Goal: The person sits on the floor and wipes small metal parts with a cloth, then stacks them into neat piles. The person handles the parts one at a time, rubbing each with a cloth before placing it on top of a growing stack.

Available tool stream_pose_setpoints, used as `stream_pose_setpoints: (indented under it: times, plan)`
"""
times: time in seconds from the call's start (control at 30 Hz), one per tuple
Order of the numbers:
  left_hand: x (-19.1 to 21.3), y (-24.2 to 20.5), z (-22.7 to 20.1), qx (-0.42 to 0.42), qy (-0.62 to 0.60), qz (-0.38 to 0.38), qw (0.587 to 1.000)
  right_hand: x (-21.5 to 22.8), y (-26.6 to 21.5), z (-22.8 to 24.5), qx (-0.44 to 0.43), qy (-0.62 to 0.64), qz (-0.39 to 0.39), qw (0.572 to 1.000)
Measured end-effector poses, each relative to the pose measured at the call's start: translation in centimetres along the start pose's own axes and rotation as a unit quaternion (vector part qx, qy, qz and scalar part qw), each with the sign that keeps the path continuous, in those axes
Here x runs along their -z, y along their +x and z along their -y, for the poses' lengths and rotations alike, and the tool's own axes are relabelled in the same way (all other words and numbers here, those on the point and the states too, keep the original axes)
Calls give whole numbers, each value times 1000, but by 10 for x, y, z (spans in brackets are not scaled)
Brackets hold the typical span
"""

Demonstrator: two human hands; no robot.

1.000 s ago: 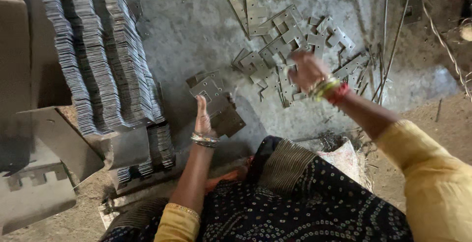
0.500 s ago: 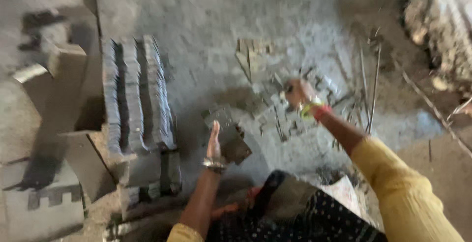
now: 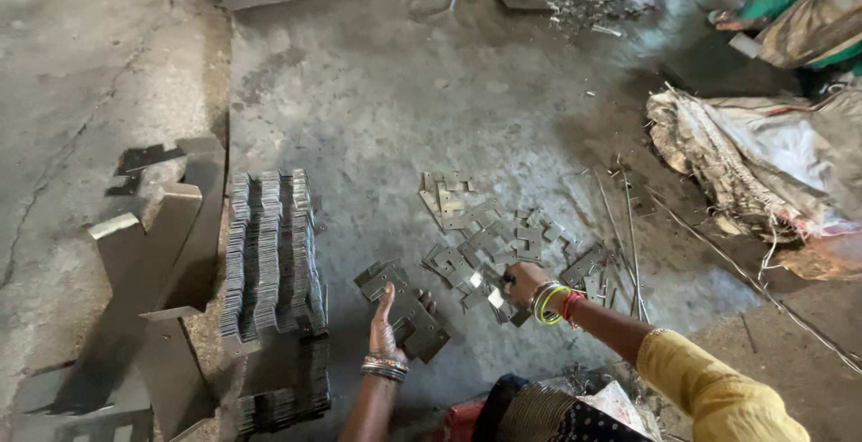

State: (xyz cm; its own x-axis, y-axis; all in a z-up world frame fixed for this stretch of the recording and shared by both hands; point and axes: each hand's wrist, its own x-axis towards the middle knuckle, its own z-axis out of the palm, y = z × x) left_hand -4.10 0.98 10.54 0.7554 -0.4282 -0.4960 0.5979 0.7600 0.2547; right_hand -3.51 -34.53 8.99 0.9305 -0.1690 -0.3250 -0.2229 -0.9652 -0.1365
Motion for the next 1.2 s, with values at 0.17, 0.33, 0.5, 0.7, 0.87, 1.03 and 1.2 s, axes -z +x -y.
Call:
stream_pose_setpoints:
  times: [0.17, 0.33, 0.5, 0.7, 0.87, 1.03, 1.2]
  plan:
    - [-24, -28, -9, -44, 5, 23, 999, -5, -12, 15, 3, -69, 45, 997]
    - [-34, -39, -9, -72, -5, 69, 995, -15, -25, 16, 69, -92, 34, 993]
    - [-30, -39, -8, -59, 24, 55, 996, -27, -46, 23, 78, -16, 56, 995]
    - [-32, -43, -10, -65, 43, 11, 997, -31, -50, 40, 139, -100, 48, 984]
    - [-30, -37, -13, -60, 0, 24, 998, -36, -36, 36, 160, -168, 33, 972]
    - [-28, -42, -11, -65, -36, 78, 994, -35, -47, 32, 116, -79, 102, 985]
    - [-14, -35, -14, -95, 51, -29, 994, -30, -37, 22, 97, -14, 64, 993]
